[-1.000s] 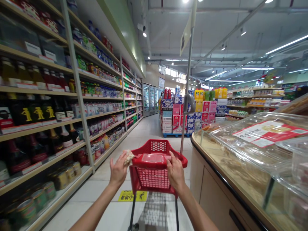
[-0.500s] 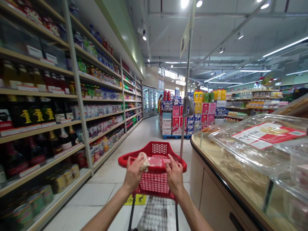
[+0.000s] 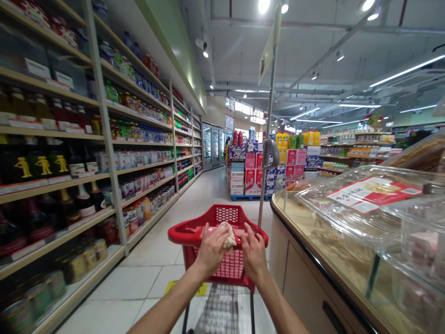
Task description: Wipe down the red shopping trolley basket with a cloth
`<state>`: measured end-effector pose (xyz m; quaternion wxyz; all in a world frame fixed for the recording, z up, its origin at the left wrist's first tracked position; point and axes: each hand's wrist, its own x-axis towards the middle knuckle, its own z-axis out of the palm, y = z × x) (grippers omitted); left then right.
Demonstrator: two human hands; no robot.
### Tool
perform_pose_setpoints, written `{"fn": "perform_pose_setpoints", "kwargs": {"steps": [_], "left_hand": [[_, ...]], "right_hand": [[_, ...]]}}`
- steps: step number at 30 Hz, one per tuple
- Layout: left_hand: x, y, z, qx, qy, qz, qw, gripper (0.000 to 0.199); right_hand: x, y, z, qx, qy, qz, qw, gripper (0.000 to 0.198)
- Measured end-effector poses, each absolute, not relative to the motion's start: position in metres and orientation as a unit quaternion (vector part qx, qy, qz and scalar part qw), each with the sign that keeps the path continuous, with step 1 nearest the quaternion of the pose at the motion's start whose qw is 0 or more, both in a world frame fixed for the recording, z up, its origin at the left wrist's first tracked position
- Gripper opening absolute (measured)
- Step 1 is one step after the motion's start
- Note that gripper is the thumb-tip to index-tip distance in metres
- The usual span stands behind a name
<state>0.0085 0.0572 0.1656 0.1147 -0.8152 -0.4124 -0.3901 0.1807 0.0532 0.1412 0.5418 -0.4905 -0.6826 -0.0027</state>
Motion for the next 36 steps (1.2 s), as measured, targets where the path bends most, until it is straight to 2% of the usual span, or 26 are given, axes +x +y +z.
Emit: {"fn": "perform_pose_setpoints", "kwargs": {"steps": [5, 11, 17, 22, 28, 34, 36], "left_hand": [[-0.012, 0.063, 0.174, -0.725, -0.552, -0.404, 0.081, 0.027], [0.039, 0.056, 0.168, -0.844, -0.372, -0.376, 0.094, 0.027], [0.015, 0.06, 0.174, -0.746, -0.517, -0.404, 0.11, 0.026], [0.039, 0.057, 0.163, -0.846, -0.365, -0.357, 0.156, 0.03], [0.0, 0.063, 0.168, -0.744, -0.518, -0.4, 0.131, 0.029], [0.027, 0.055, 0.167, -0.84, -0.381, -0.351, 0.159, 0.03], [0.013, 0.055, 0.167, -0.831, -0.409, -0.345, 0.151, 0.029]], "right_hand": [[0.184, 0.05, 0.146, -0.516, -0.639, 0.003, 0.571, 0.046], [0.194, 0.053, 0.149, -0.517, -0.636, 0.005, 0.573, 0.048], [0.202, 0.048, 0.145, -0.537, -0.627, -0.022, 0.564, 0.045], [0.198, 0.048, 0.147, -0.513, -0.656, -0.022, 0.554, 0.043], [0.197, 0.046, 0.148, -0.524, -0.657, -0.005, 0.543, 0.043], [0.195, 0.049, 0.149, -0.518, -0.655, -0.034, 0.549, 0.042], [0.201, 0.047, 0.153, -0.528, -0.645, -0.024, 0.552, 0.042]]}}
